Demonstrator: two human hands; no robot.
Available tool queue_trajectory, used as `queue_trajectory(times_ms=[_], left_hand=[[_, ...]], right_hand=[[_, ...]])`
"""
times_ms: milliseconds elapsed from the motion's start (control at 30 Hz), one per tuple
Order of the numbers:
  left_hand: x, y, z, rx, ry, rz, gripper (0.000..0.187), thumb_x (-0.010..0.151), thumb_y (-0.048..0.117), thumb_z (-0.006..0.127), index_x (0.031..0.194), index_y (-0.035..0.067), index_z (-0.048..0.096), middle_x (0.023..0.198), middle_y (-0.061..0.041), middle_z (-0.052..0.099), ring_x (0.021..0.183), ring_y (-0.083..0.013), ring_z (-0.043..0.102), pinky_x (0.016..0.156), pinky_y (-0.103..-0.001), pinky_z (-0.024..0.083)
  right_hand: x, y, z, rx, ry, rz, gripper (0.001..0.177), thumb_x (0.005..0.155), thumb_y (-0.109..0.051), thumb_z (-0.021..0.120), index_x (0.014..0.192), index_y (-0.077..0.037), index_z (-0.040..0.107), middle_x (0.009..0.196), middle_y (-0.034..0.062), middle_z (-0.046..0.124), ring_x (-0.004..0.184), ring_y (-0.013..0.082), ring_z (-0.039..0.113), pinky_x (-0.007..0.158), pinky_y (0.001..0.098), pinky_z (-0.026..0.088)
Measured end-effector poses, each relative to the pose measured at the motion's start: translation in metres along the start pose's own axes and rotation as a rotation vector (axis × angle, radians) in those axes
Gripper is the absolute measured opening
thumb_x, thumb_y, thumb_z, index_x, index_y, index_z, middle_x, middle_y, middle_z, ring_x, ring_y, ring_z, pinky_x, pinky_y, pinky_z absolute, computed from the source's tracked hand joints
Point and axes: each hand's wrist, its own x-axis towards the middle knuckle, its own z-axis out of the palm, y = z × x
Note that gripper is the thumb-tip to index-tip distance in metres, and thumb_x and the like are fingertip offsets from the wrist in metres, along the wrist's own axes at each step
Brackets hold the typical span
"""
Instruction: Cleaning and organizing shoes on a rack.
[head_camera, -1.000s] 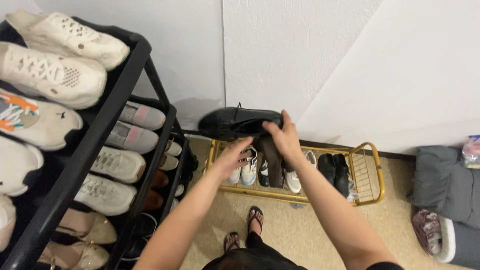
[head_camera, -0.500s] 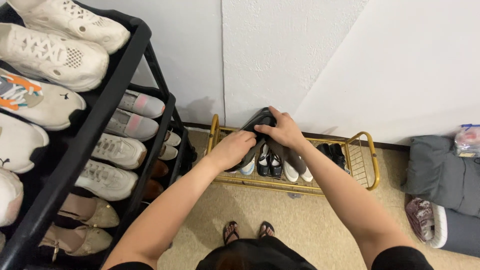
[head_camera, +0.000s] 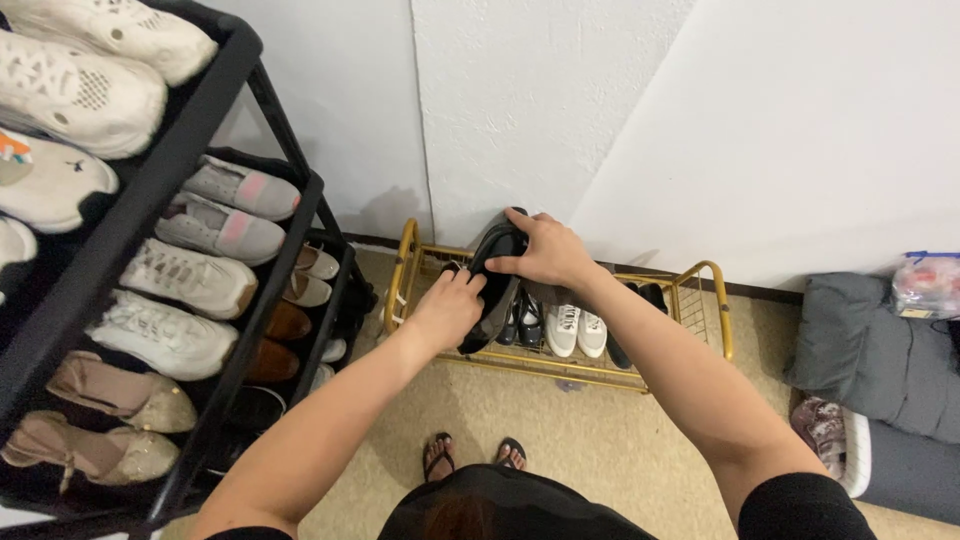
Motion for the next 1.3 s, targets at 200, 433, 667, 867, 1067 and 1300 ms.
queue_trajectory(times_ms=[200,433,667,867,1067,1300], left_hand=[[-0.004,0.014,-0.027,-0.147,0.144,0.040,0.015,0.073,0.009,0.073,0.087,0.011,0.079,0.121,-0.009,0.062,0.117,-0.0280,0.054,0.100,-0.043,0.041],[-0.001,0.039,-0.033,-0.644,0.454,-0.096,0.018,0.077,0.006,0.073,0.094,0.007,0.079,0.137,-0.014,0.057,0.129,-0.0340,0.053,0.110,-0.047,0.042],[0.033,0.059,-0.027,-0.876,0.452,-0.464,0.018,0.087,0.013,0.072,0.104,0.015,0.079,0.167,-0.018,0.024,0.129,-0.0405,0.058,0.107,-0.045,0.049],[0.061,0.060,-0.023,-0.814,0.203,-0.593,0.043,0.090,0.010,0.067,0.132,0.019,0.067,0.165,-0.017,0.023,0.102,-0.0451,0.068,0.093,-0.049,0.055],[0.090,0.033,0.010,-0.760,0.390,-0.613,0.040,0.087,-0.006,0.060,0.126,0.003,0.066,0.161,-0.013,0.044,0.107,-0.0403,0.069,0.090,-0.046,0.057],[0.105,0.018,0.003,-0.846,0.483,-0.703,0.053,0.081,-0.013,0.058,0.131,0.002,0.065,0.155,-0.016,0.046,0.109,-0.0407,0.067,0.087,-0.045,0.057]], right_hand=[[-0.010,0.028,-0.006,0.041,0.007,0.003,0.105,0.063,-0.072,0.079,0.147,-0.011,0.056,0.114,0.0211,0.068,0.106,0.0362,0.068,0.092,0.0438,0.054],[-0.013,0.054,-0.009,0.045,0.049,-0.074,0.105,0.064,-0.070,0.081,0.146,-0.009,0.056,0.124,0.0248,0.065,0.114,0.0396,0.065,0.096,0.0450,0.052],[-0.009,0.067,-0.004,0.084,0.034,-0.110,0.107,0.062,-0.069,0.081,0.147,-0.010,0.055,0.128,0.0227,0.064,0.117,0.0388,0.065,0.097,0.0445,0.052],[0.006,0.071,-0.002,0.144,0.025,-0.106,0.108,0.061,-0.067,0.082,0.149,-0.012,0.053,0.130,0.0228,0.062,0.117,0.0392,0.065,0.097,0.0447,0.053],[0.015,0.076,-0.005,0.183,0.200,-0.078,0.114,0.060,-0.065,0.083,0.148,-0.002,0.050,0.132,0.0301,0.058,0.106,0.0415,0.068,0.091,0.0459,0.055],[0.030,0.077,0.009,0.025,-0.021,0.273,0.100,0.075,-0.078,0.071,0.120,0.012,0.064,0.099,0.0322,0.072,0.097,0.0445,0.072,0.084,0.0504,0.058]])
